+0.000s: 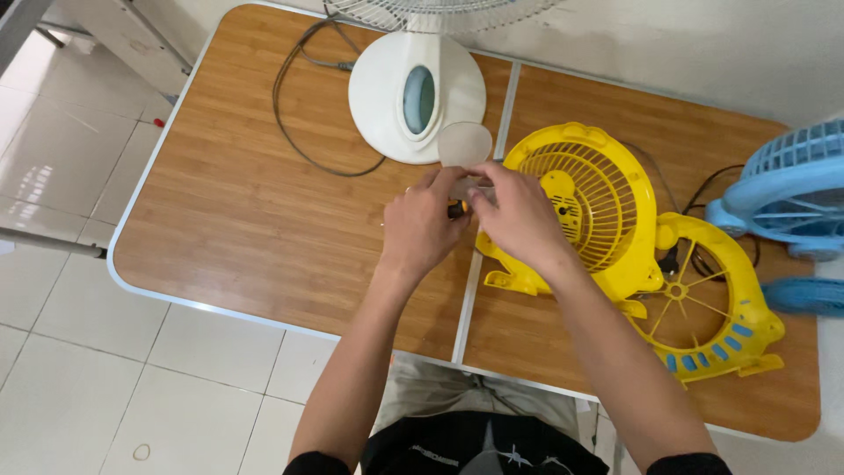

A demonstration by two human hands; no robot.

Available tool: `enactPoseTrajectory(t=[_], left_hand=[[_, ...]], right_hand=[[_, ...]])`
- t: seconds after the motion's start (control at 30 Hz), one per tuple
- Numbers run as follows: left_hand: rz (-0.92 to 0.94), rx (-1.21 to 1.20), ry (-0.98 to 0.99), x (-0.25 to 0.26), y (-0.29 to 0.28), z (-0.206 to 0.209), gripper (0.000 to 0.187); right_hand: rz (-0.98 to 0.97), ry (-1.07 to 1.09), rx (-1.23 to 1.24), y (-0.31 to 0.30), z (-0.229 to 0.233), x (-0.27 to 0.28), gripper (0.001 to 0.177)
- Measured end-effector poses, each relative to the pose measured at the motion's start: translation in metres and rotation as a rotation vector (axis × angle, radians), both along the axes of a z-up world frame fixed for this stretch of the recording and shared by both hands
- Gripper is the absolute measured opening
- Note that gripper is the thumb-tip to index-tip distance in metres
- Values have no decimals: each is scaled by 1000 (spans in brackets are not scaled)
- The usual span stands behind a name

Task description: The person assembles a yellow and blue cartoon-style desk fan on a wooden table. They use a screwdriver to secure the internal motor housing, attach the fan blade, and then fasten the front and rear grilles with screws.

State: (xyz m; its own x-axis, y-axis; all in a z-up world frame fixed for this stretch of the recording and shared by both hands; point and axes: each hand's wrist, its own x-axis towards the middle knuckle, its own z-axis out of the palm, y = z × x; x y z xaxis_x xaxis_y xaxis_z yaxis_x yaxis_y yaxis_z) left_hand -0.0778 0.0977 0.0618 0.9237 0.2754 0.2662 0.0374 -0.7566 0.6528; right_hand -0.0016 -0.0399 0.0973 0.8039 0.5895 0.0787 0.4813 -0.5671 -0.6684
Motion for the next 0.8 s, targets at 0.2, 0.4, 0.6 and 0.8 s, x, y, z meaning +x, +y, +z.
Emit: enactPoseTrajectory(t=[0.2,0.4,0.6,0.8], left_hand=[[-156,33,-236,32,-51,7,51],[-327,112,-135,61,-96,8,63],[-451,114,-46,78,-107,4,65],[-450,116,39,87,-107,-2,61]], right_hand=[[-225,126,35,-60,-1,23,31],[-324,88,85,-130,-22,53,30],[-370,187,162,-160,-58,65,27],[-334,177,242,-163,-80,72,23]])
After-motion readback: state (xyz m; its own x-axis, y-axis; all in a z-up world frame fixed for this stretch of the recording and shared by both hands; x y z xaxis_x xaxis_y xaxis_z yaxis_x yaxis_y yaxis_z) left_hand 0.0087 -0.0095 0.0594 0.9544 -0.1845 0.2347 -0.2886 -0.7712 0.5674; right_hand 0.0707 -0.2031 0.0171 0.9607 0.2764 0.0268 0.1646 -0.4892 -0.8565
